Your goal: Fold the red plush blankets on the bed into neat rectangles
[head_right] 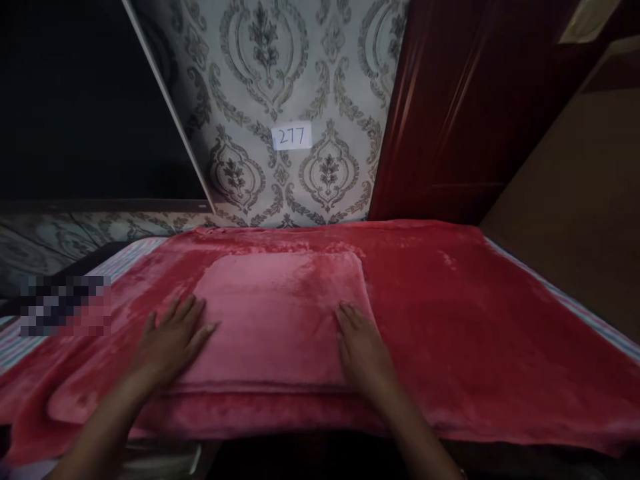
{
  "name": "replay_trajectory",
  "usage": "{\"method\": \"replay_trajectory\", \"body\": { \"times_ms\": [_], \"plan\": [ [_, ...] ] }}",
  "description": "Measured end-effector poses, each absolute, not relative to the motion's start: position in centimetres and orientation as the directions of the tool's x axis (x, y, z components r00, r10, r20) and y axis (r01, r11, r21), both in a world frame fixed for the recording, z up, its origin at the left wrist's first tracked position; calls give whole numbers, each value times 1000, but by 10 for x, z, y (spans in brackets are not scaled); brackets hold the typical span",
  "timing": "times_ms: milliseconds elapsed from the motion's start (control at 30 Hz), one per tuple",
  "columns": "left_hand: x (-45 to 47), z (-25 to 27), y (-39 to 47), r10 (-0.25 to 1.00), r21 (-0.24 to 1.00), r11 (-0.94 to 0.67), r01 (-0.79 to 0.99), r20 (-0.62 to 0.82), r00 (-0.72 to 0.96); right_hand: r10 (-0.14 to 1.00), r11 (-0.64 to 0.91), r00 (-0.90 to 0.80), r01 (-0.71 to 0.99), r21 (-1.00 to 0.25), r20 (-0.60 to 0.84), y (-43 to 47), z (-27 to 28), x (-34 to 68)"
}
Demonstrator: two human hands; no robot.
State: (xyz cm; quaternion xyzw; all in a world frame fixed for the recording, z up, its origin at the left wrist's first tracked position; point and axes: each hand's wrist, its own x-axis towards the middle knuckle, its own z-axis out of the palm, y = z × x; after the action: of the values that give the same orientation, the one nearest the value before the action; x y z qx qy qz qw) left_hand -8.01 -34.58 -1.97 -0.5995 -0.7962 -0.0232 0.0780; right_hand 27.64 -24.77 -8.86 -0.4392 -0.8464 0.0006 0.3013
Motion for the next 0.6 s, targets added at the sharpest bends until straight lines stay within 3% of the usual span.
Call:
{"method": "replay_trajectory", "body": {
  "times_ms": [200, 267, 367, 600],
  "plan": [
    [2, 25, -253, 976, 65, -204, 977, 93, 198, 830, 498, -345, 812, -304, 438, -175, 0, 236],
    [33, 28, -220, 968, 84, -250, 965, 33, 248, 885, 418, -316, 863, -285, 340, -151, 13, 211],
    [56, 11, -189, 961, 48, -272, 961, 56, 269, 928, 338, -276, 907, -252, 251, -135, 1, 186],
    [49, -38, -182, 945, 50, -297, 953, 157, 286, 908, 350, -275, 912, -212, 315, -139, -53, 184]
  ]
}}
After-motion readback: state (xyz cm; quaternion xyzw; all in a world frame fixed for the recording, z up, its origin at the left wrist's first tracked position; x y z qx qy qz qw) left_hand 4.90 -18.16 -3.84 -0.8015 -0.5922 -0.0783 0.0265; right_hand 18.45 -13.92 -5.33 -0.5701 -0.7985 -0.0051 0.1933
